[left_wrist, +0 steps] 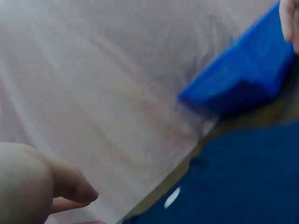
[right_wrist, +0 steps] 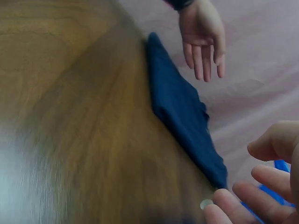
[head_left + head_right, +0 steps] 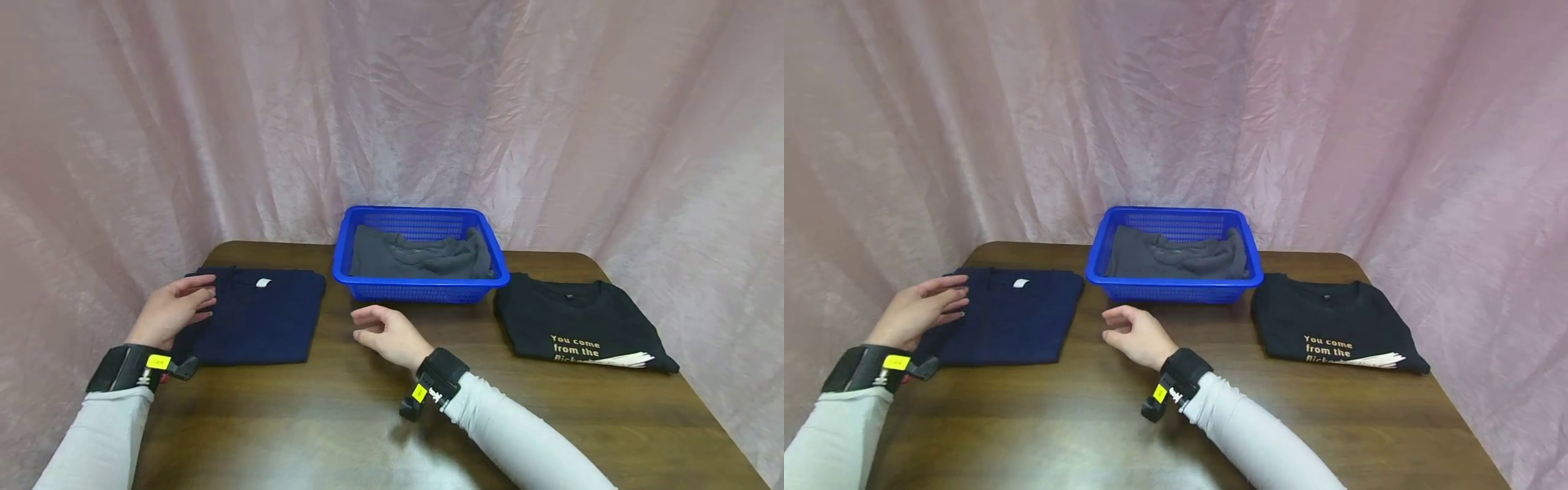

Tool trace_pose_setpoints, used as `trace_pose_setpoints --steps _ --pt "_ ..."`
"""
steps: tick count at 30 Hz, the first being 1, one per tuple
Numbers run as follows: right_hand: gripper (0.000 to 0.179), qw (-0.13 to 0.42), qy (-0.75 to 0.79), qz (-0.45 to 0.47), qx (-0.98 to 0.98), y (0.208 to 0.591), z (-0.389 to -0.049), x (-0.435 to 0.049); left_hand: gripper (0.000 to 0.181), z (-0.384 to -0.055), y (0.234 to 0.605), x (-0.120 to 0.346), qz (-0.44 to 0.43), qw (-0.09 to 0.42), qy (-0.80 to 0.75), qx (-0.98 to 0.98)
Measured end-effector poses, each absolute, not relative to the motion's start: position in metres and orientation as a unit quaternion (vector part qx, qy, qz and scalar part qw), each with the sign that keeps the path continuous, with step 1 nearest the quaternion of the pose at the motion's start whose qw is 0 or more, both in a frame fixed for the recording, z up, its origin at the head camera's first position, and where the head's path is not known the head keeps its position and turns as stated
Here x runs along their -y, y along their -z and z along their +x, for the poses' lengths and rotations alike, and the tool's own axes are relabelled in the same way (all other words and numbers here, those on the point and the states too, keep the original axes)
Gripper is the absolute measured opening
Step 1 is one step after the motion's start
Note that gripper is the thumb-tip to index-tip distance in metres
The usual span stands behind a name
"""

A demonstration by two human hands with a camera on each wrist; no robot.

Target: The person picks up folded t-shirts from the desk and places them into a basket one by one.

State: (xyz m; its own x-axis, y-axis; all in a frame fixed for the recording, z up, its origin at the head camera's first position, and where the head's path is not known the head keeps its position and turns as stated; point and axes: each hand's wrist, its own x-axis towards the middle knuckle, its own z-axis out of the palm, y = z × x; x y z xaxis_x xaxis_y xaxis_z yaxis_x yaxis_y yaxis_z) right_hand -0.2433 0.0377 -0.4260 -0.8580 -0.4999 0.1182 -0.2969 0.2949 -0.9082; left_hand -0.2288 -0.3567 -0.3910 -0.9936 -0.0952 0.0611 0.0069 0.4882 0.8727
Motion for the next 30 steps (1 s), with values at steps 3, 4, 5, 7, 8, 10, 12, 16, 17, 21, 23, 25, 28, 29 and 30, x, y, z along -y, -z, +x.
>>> trace_pose_setpoints --steps 3,4,5,7,8,10,12,16,17,21,23,25,28,29,30 --pt "0.033 0.088 0.527 -0.262 -0.803 0.431 -0.241 -0.022 0.05 -0.226 0.393 0.371 0.06 0.069 0.458 0.884" --pt "0.034 0.084 0.521 -0.269 -0.806 0.433 -0.241 -0.017 0.05 -0.226 0.394 0.376 0.072 0.075 0.442 0.891" --pt "0.035 0.078 0.509 -0.278 -0.811 0.434 -0.24 -0.012 0.051 -0.225 0.395 0.38 0.085 0.08 0.425 0.898" --pt "0.036 0.063 0.478 -0.299 -0.824 0.436 -0.239 -0.001 0.052 -0.225 0.396 0.388 0.106 0.088 0.388 0.911" --pt "0.037 0.053 0.459 -0.312 -0.83 0.437 -0.238 0.004 0.052 -0.225 0.397 0.391 0.113 0.093 0.364 0.92" --pt "0.04 0.023 0.403 -0.341 -0.849 0.437 -0.238 0.015 0.052 -0.225 0.399 0.398 0.12 0.097 0.322 0.934" --pt "0.042 -0.004 0.343 -0.372 -0.862 0.435 -0.237 0.024 0.054 -0.227 0.403 0.403 0.12 0.099 0.284 0.946" --pt "0.044 -0.042 0.23 -0.429 -0.873 0.432 -0.236 0.04 0.056 -0.229 0.414 0.411 0.125 0.09 0.243 0.958" --pt "0.044 -0.044 0.21 -0.44 -0.872 0.432 -0.236 0.042 0.056 -0.229 0.416 0.413 0.128 0.084 0.241 0.958" --pt "0.042 -0.041 0.155 -0.468 -0.869 0.436 -0.238 0.048 0.053 -0.229 0.425 0.418 0.131 0.072 0.251 0.956" --pt "0.041 -0.037 0.142 -0.469 -0.871 0.438 -0.239 0.048 0.051 -0.229 0.427 0.419 0.129 0.074 0.259 0.954" --pt "0.04 -0.032 0.136 -0.465 -0.874 0.44 -0.241 0.046 0.049 -0.23 0.428 0.421 0.122 0.078 0.265 0.953" --pt "0.04 -0.024 0.133 -0.461 -0.877 0.442 -0.243 0.044 0.045 -0.23 0.43 0.423 0.114 0.079 0.269 0.953" --pt "0.042 -0.021 0.132 -0.46 -0.878 0.443 -0.244 0.044 0.043 -0.23 0.43 0.424 0.111 0.078 0.267 0.954" --pt "0.044 -0.019 0.133 -0.461 -0.877 0.444 -0.244 0.044 0.042 -0.229 0.431 0.424 0.11 0.077 0.266 0.954"
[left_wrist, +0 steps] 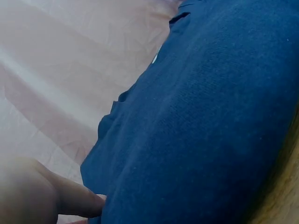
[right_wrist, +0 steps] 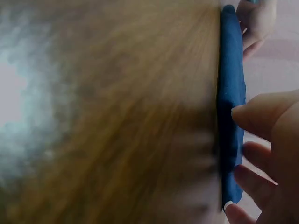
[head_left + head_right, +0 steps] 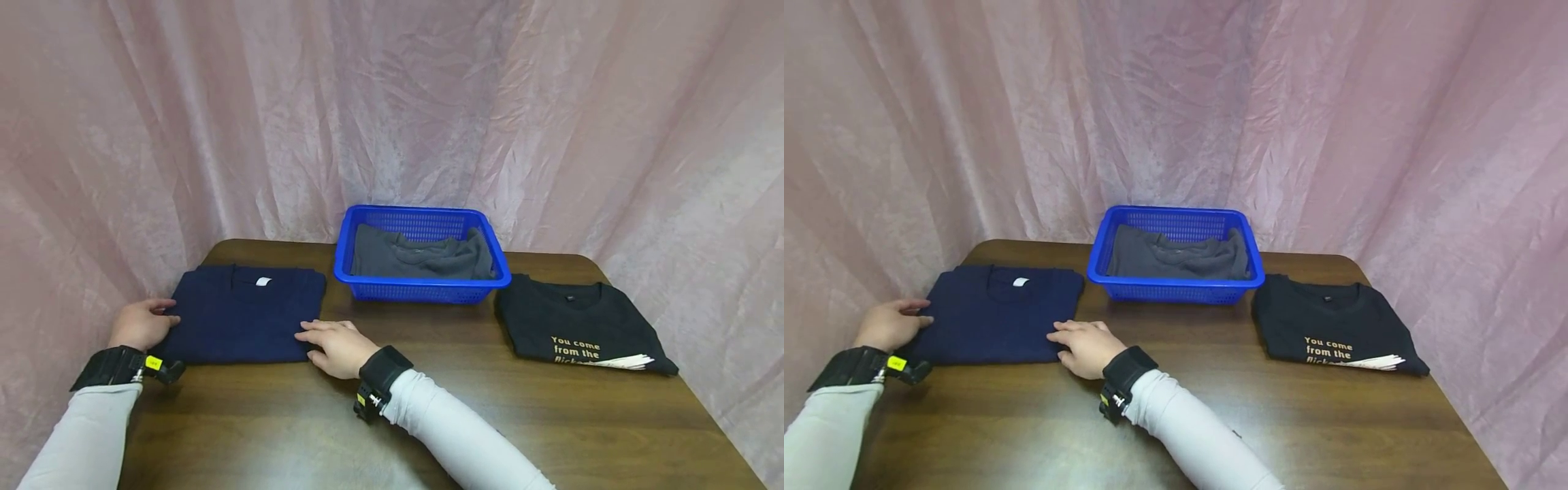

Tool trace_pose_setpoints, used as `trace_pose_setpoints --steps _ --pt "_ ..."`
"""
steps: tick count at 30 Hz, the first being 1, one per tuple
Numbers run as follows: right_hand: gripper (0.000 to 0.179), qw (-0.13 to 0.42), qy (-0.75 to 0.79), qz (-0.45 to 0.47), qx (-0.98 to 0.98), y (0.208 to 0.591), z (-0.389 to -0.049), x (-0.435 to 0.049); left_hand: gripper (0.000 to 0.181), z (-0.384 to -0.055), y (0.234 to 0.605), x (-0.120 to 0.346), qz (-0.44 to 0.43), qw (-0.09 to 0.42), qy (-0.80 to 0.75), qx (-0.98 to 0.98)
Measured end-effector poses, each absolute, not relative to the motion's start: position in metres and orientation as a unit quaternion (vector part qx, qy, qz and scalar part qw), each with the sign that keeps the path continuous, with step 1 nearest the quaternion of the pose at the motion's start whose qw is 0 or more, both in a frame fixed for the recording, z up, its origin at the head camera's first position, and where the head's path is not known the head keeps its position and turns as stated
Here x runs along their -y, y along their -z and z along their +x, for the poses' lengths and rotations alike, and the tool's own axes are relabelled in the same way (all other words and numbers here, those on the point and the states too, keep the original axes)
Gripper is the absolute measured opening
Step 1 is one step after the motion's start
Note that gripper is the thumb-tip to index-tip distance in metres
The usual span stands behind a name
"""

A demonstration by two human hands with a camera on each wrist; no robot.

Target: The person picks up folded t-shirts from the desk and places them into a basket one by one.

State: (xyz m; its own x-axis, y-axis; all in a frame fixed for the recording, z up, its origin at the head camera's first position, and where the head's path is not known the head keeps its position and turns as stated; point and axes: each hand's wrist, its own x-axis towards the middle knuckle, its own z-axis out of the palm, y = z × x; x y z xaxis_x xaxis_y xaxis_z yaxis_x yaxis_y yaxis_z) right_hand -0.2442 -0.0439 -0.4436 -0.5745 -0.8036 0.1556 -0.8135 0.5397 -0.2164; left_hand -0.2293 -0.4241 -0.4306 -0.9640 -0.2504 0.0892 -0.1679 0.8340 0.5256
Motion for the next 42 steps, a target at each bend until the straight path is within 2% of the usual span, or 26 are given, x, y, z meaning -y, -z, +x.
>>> trace_pose_setpoints --steps 4,12,26,42 --pt "0.05 0.003 -0.126 0.467 0.875 0.444 -0.245 0.047 0.04 -0.228 0.43 0.422 0.107 0.071 0.262 0.957" --pt "0.045 -0.037 -0.096 0.474 0.875 0.443 -0.239 0.048 0.038 -0.227 0.433 0.419 0.105 0.079 0.27 0.954" --pt "0.043 -0.132 -0.13 0.479 0.858 0.434 -0.234 0.027 0.04 -0.214 0.439 0.412 0.099 0.057 0.282 0.952" --pt "0.045 -0.146 -0.129 0.518 0.833 0.427 -0.199 0.002 0.042 -0.177 0.436 0.397 0.103 0.026 0.3 0.948"
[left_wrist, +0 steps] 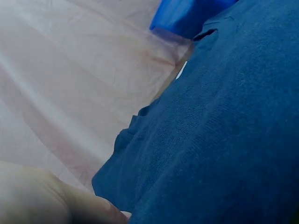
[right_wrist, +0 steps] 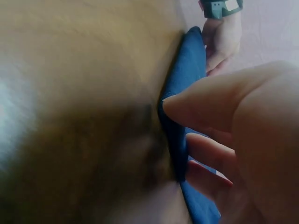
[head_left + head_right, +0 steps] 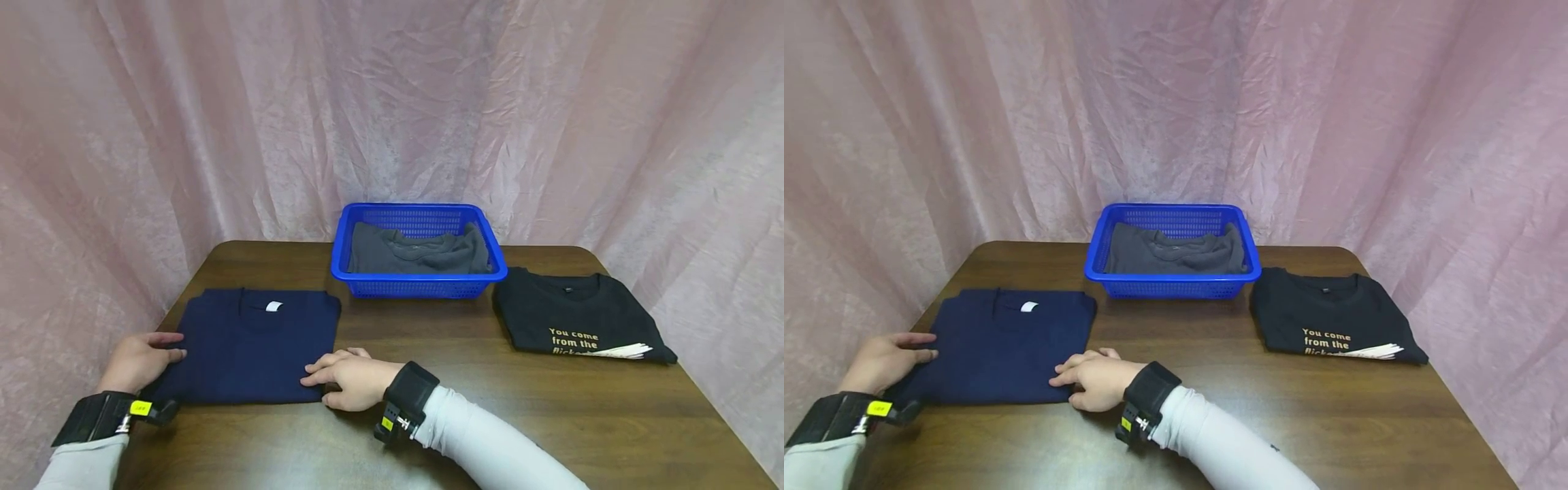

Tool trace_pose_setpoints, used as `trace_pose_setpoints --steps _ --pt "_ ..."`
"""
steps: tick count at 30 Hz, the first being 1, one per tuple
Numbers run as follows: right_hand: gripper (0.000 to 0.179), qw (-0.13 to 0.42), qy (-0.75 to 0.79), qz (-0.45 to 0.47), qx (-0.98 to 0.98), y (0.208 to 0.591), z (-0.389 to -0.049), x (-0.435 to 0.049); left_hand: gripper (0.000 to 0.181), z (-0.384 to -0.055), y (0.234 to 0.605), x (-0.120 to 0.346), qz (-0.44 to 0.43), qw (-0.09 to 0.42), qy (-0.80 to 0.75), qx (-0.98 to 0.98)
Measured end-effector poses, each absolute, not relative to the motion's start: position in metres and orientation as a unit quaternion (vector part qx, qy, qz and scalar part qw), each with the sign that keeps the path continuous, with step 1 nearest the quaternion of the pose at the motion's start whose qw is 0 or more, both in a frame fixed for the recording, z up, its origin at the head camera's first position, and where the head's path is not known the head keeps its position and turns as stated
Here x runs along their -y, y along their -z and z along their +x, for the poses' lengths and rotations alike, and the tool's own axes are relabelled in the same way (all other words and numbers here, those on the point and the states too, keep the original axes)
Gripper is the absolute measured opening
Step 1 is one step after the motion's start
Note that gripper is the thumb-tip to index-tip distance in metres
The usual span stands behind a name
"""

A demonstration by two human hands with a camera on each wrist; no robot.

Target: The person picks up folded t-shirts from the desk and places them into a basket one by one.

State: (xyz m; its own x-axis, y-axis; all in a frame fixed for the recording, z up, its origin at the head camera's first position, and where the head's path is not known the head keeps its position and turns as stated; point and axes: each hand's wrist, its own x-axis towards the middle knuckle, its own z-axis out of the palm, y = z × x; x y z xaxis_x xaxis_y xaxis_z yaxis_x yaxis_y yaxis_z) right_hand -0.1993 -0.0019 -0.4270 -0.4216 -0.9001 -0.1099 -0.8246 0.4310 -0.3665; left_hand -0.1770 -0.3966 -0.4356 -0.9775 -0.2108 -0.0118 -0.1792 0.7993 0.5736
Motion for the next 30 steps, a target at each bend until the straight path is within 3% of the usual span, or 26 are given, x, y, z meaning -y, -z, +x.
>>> trace_pose_setpoints --steps 13,30 --pt "0.049 0.134 0.114 -0.549 -0.817 0.428 -0.174 -0.015 0.044 -0.151 0.437 0.386 0.119 0.023 0.313 0.942" --pt "0.049 0.132 0.115 -0.568 -0.804 0.426 -0.151 -0.026 0.054 -0.131 0.431 0.39 0.135 -0.065 0.338 0.929"
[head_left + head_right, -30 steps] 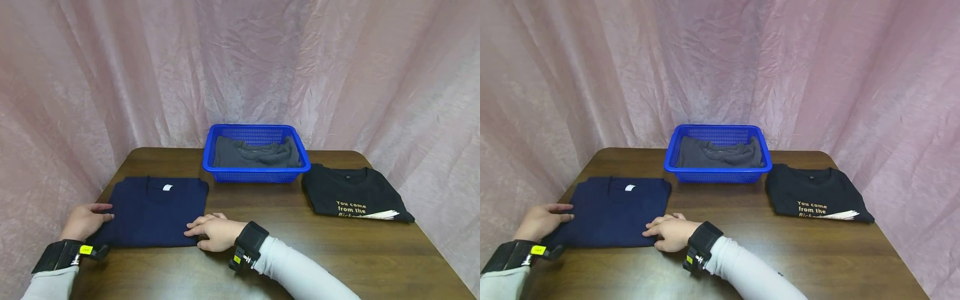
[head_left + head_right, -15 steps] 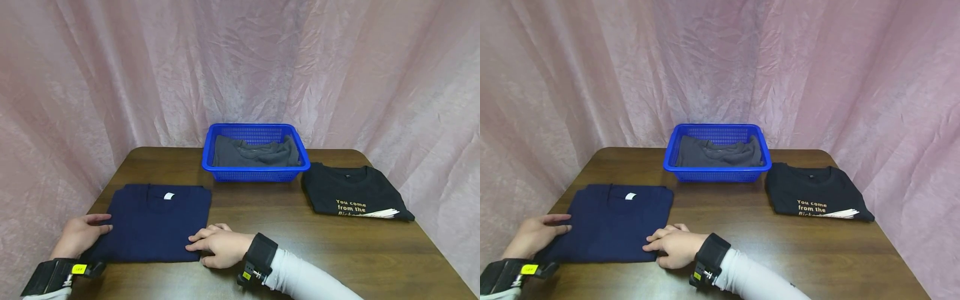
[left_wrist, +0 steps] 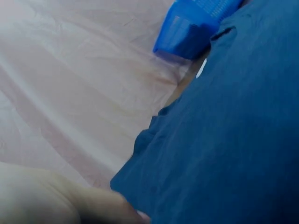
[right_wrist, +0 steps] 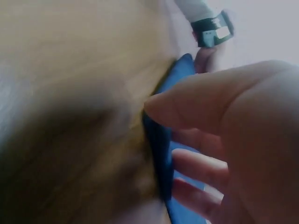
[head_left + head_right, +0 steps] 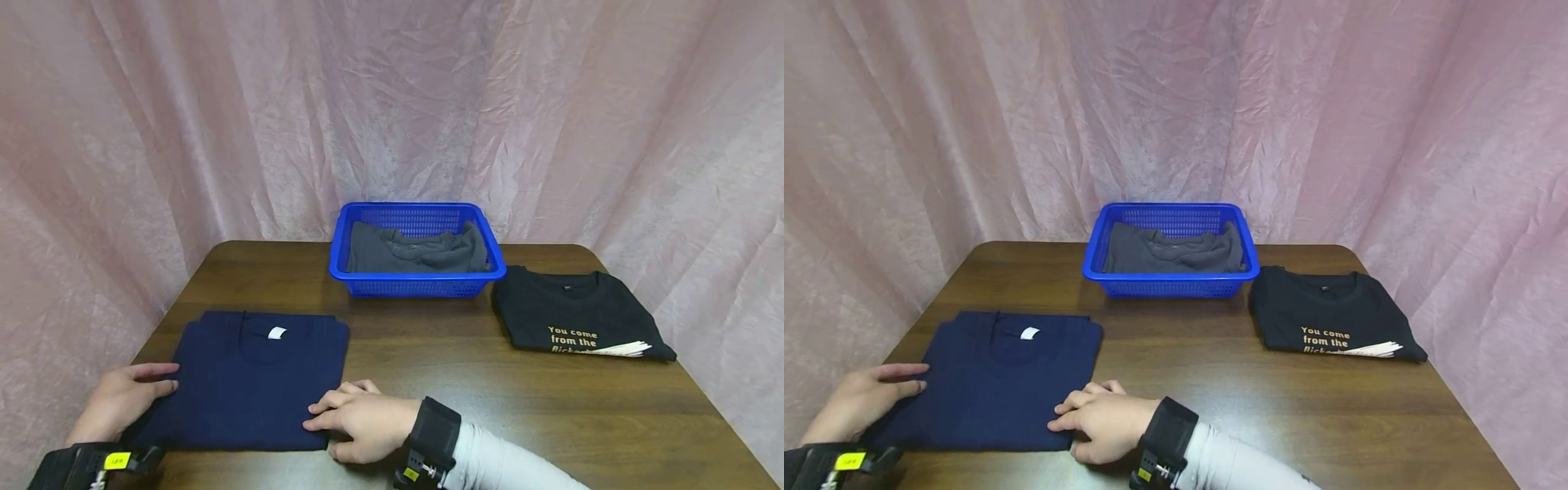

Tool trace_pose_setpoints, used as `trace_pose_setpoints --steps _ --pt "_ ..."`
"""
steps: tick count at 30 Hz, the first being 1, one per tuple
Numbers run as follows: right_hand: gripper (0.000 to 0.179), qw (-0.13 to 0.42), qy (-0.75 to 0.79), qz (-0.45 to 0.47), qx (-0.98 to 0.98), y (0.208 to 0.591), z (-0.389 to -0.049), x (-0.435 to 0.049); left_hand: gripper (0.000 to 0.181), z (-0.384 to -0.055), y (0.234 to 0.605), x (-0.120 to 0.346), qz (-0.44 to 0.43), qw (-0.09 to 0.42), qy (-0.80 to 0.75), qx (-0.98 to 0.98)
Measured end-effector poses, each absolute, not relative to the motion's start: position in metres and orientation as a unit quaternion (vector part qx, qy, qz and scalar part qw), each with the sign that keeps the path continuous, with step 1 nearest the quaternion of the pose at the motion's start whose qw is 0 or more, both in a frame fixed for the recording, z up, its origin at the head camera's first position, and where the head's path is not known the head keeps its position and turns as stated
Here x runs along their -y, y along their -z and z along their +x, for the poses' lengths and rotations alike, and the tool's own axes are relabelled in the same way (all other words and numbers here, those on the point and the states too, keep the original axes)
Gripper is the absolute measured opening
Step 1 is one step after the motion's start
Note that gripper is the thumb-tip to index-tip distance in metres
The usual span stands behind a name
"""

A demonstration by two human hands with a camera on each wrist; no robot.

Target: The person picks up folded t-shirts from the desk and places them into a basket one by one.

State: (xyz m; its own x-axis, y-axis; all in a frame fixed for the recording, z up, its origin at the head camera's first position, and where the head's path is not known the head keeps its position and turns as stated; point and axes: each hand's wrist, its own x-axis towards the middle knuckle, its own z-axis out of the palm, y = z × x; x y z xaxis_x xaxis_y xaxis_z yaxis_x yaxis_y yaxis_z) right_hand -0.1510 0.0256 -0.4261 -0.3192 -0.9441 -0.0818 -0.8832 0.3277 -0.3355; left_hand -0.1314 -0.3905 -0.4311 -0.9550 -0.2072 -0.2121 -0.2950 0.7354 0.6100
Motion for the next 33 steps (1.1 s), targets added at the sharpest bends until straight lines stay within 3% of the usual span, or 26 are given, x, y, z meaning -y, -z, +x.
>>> trace_pose_setpoints --steps 4,8,12,16,19,22,26,29,33 --pt "0.042 0.145 0.237 -0.517 -0.81 0.426 -0.157 -0.025 0.055 -0.132 0.431 0.392 -0.131 0.053 -0.338 -0.931" --pt "0.044 0.177 0.435 -0.327 -0.82 0.422 -0.162 -0.021 0.061 -0.138 0.427 0.393 -0.129 0.048 -0.322 -0.937" --pt "0.061 0.227 0.576 -0.129 -0.775 0.416 -0.166 -0.015 0.071 -0.146 0.419 0.396 -0.14 0.065 -0.299 -0.942" --pt "0.043 0.307 0.687 -0.029 -0.658 0.413 -0.168 -0.007 0.077 -0.155 0.414 0.396 -0.152 0.095 -0.314 -0.932" --pt "0.028 0.335 0.739 0.01 -0.584 0.415 -0.17 -0.001 0.071 -0.161 0.414 0.397 -0.149 0.12 -0.329 -0.925" --pt "0.026 0.348 0.76 0.03 -0.548 0.419 -0.173 0.004 0.073 -0.166 0.417 0.399 -0.14 0.16 -0.396 -0.893" --pt "0.008 0.374 0.764 0.032 -0.525 0.425 -0.18 0.011 0.088 -0.174 0.419 0.402 -0.14 0.214 -0.466 -0.847" --pt "0.009 0.378 0.757 0.02 -0.532 0.428 -0.185 0.015 0.095 -0.178 0.421 0.401 -0.135 0.229 -0.461 -0.846" --pt "0.014 0.333 0.702 -0.017 -0.629 0.432 -0.186 0.018 0.088 -0.177 0.427 0.401 -0.11 0.223 -0.493 -0.834"
